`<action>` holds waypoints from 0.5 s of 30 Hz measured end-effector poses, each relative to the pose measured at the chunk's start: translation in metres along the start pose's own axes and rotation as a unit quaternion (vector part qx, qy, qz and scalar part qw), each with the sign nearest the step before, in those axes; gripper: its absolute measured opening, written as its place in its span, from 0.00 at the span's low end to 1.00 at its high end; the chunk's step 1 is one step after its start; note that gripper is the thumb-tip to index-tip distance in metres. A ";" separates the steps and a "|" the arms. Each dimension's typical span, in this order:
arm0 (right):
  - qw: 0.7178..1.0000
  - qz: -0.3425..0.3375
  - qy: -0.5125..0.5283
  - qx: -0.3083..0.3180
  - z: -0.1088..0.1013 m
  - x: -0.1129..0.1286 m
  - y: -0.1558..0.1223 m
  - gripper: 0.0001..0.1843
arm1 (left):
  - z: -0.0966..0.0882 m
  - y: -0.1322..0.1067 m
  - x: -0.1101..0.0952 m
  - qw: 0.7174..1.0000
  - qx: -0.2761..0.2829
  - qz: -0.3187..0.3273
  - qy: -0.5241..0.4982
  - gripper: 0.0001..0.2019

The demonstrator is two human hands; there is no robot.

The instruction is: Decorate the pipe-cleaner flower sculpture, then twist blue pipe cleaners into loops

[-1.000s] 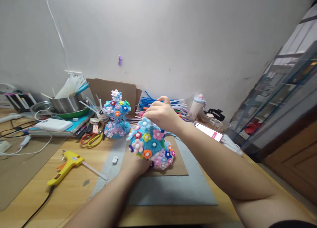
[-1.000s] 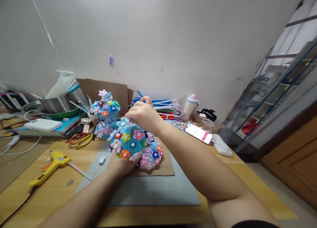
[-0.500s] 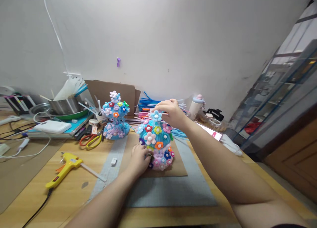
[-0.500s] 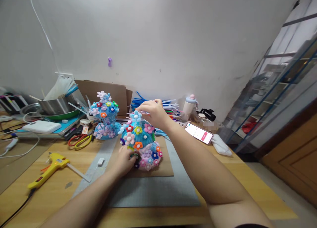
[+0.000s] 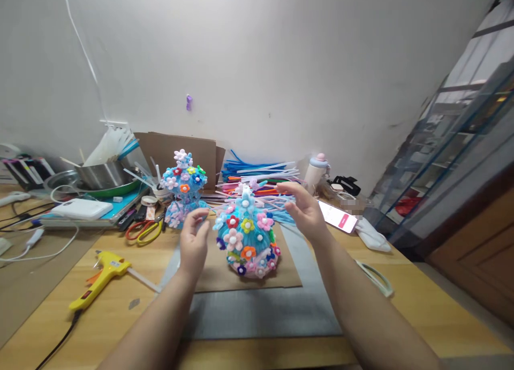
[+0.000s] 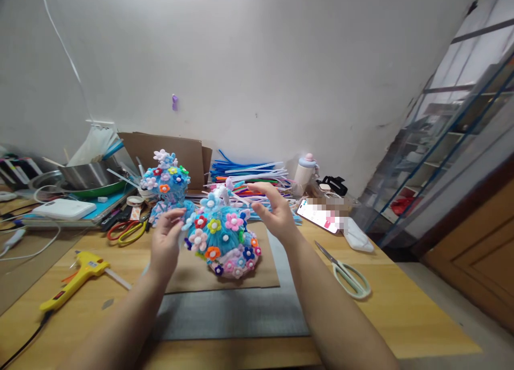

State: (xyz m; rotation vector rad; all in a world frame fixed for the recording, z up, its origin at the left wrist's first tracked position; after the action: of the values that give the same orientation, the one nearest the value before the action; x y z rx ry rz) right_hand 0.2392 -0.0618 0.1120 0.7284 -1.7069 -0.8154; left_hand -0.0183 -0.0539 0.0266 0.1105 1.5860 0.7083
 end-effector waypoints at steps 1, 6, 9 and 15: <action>1.000 0.017 0.018 0.005 0.001 -0.004 -0.006 0.20 | -0.004 0.008 -0.008 1.000 0.001 0.015 -0.013 0.14; 0.984 0.165 0.065 -0.025 0.013 -0.044 -0.016 0.19 | 0.004 0.046 -0.039 0.993 0.097 0.052 -0.052 0.15; 0.968 0.237 0.062 -0.046 0.021 -0.074 -0.010 0.16 | 0.022 0.065 -0.050 0.985 0.158 0.052 -0.041 0.15; 0.956 0.279 0.050 -0.079 0.022 -0.107 -0.007 0.13 | 0.039 0.088 -0.061 0.977 0.205 0.063 0.009 0.15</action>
State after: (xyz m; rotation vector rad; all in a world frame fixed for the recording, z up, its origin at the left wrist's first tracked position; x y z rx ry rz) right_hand 0.2458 0.0232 0.0427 0.1518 -1.6168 -0.4977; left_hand -0.0015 0.0025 0.1239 0.5134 1.7364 0.4701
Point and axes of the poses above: each hand's wrist, its own y-axis towards the middle knuckle, its own z-axis out of the palm, x = y × z, the point moved 3 cm from there along y, towards the middle knuckle, and after that the axes turned 5 degrees about -x, right-handed, at the moved point
